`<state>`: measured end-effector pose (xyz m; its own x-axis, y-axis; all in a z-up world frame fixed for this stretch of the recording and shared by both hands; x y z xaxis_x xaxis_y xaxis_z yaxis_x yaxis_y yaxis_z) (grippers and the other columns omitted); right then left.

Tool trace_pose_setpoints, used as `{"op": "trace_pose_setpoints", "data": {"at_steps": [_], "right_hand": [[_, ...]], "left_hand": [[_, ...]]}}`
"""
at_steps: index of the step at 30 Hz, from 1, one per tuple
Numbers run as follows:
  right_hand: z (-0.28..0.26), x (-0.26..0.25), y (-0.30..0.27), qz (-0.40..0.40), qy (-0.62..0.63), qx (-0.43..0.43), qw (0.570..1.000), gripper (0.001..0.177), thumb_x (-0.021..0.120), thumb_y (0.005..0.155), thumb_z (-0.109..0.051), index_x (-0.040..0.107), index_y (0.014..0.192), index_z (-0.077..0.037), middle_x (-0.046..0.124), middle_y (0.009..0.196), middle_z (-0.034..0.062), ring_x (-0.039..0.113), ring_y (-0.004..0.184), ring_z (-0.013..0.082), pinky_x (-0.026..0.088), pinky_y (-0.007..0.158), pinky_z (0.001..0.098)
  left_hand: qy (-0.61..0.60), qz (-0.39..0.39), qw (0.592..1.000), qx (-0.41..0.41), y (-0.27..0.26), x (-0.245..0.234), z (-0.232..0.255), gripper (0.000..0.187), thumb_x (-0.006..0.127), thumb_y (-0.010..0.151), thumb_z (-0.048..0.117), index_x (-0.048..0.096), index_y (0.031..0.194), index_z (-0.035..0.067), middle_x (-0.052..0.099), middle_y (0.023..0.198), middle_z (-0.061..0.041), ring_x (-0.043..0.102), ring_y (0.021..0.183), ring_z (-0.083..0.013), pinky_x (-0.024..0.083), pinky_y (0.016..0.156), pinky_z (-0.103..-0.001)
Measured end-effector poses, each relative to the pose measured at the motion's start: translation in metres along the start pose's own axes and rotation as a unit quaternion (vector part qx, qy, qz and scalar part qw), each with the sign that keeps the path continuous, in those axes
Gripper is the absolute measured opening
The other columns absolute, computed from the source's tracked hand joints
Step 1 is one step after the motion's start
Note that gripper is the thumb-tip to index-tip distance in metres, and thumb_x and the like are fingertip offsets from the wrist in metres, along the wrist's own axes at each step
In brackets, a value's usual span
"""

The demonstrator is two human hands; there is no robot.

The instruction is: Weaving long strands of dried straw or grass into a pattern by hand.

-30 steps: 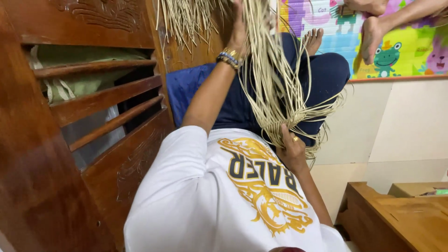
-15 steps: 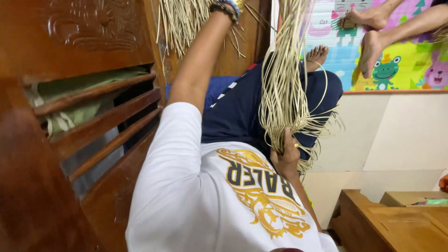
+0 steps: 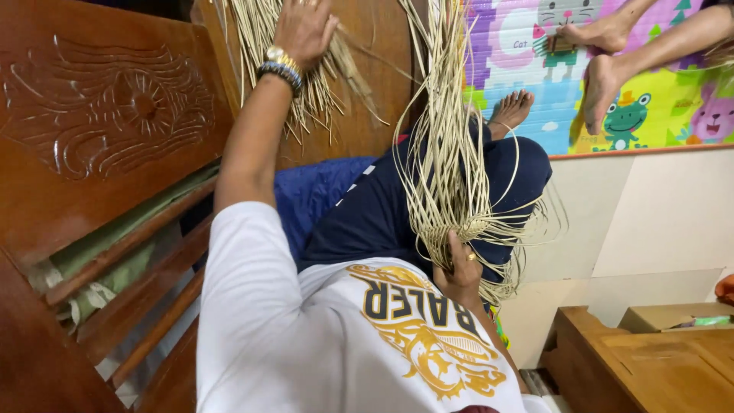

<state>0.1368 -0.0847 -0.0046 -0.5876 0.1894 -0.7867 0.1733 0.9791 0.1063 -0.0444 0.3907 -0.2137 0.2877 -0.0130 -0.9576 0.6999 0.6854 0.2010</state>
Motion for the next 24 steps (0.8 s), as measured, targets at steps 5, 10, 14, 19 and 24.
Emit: {"op": "trace_pose_setpoints", "data": {"at_steps": [5,10,14,19,24], "right_hand": [[0.003,0.000,-0.004,-0.023,-0.013,-0.001,1.000,0.080,0.075,0.073,0.007,0.048,0.148,0.004,0.063,0.079,0.0093,0.048,0.056,0.0186,0.043,0.050,0.0309],[-0.002,-0.003,-0.003,-0.017,-0.025,-0.007,1.000,0.085,0.076,0.072,0.004,0.045,0.151,0.004,0.063,0.087,0.0129,0.053,0.063,0.0239,0.046,0.055,0.0344],[-0.007,-0.003,-0.003,0.002,-0.031,-0.007,0.999,0.081,0.074,0.073,0.008,0.046,0.149,0.006,0.066,0.089,0.0142,0.053,0.062,0.0235,0.045,0.053,0.0334],[-0.015,-0.003,-0.013,-0.012,-0.005,-0.014,1.000,0.084,0.075,0.070,0.007,0.047,0.149,0.003,0.069,0.099,0.0178,0.059,0.065,0.0258,0.049,0.057,0.0355],[-0.021,0.004,-0.025,-0.060,-0.036,-0.065,0.995,0.088,0.075,0.070,0.010,0.050,0.152,-0.007,0.064,0.083,0.0047,0.047,0.059,0.0161,0.045,0.053,0.0314]], "left_hand": [[-0.030,0.046,0.997,-0.048,-0.055,-0.037,0.001,0.015,0.064,0.101,0.017,0.069,0.114,0.011,0.071,0.115,-0.007,0.060,0.103,-0.0249,0.033,0.105,-0.049],[-0.039,0.119,0.991,-0.047,-0.059,-0.058,0.041,0.064,0.064,0.081,-0.007,0.057,0.140,0.017,0.064,0.072,0.004,0.058,0.060,-0.0128,0.060,0.081,-0.029],[-0.410,-0.056,0.891,-0.188,-0.059,-0.071,0.104,0.060,0.048,0.083,0.062,0.073,0.084,0.007,0.070,0.074,-0.005,0.063,0.059,-0.0146,0.053,0.057,-0.025],[-0.613,-0.345,0.672,-0.231,-0.074,-0.027,0.206,0.126,0.024,0.064,0.097,0.053,0.141,0.002,0.060,0.140,-0.021,0.061,0.128,-0.0339,0.052,0.102,-0.045],[-0.641,-0.290,0.681,-0.204,-0.004,0.020,0.240,0.122,0.031,0.064,0.099,0.015,0.159,0.024,0.009,0.171,-0.012,0.009,0.157,-0.0325,0.013,0.122,-0.062]]}}
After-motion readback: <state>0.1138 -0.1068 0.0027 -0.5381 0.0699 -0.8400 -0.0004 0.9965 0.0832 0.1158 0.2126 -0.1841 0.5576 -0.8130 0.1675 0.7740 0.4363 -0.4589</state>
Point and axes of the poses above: each hand's wrist, its own y-axis towards the middle knuckle, its own x-axis out of the palm, z = x × y, the point moved 6 cm from there along y, towards the middle knuckle
